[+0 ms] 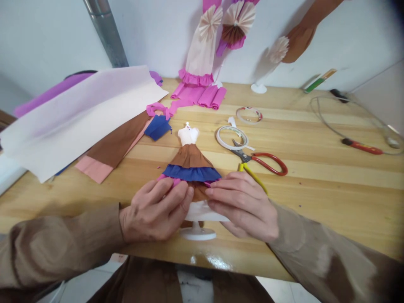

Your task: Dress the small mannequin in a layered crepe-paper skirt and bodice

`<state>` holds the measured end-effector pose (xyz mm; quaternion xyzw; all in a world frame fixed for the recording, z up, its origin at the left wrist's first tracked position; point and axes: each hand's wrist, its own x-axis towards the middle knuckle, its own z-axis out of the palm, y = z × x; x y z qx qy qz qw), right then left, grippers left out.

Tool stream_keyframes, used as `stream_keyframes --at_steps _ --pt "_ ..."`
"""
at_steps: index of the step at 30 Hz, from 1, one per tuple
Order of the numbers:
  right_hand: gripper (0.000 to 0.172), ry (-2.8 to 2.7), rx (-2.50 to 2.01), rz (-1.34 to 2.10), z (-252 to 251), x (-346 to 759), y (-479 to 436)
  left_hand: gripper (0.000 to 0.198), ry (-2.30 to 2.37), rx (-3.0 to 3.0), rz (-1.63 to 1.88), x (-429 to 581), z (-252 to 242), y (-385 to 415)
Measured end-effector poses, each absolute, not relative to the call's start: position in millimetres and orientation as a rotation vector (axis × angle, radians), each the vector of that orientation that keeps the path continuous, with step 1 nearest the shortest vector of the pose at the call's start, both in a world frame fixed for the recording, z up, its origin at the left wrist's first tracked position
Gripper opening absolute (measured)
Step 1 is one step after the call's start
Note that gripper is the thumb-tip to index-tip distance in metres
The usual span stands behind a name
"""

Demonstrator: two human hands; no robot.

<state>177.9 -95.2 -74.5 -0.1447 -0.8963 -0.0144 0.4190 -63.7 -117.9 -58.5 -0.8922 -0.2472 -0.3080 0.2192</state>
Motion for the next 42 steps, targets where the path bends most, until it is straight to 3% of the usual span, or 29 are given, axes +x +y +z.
stream_keyframes --at_steps 15,23,29,38,42 --pt "0.017 -2.267 -0.319 0.032 -69.9 185.2 -93.9 0.020 -0.646 -2.528 -0.901 -61.2 -51.7 -116.8" --pt "0.016 -2.252 -0.316 0.033 -69.7 179.7 -93.2 0.012 -0.467 -2.621 -1.014 -60.3 -50.2 -120.2" --pt "0.038 -2.268 -0.395 0.220 -62.3 186.8 -96.6 0.006 -0.488 -2.637 -1.072 -61.8 -57.7 -124.3" --pt "0.017 -2.193 -0.421 0.249 -62.3 185.7 -93.6 0.016 -0.529 -2.651 -1.034 -60.9 -57.5 -125.3" --pt "0.022 -2.142 -0.445 0.216 -66.8 181.0 -92.5 0.015 -0.581 -2.678 -0.957 -63.7 -53.9 -125.1"
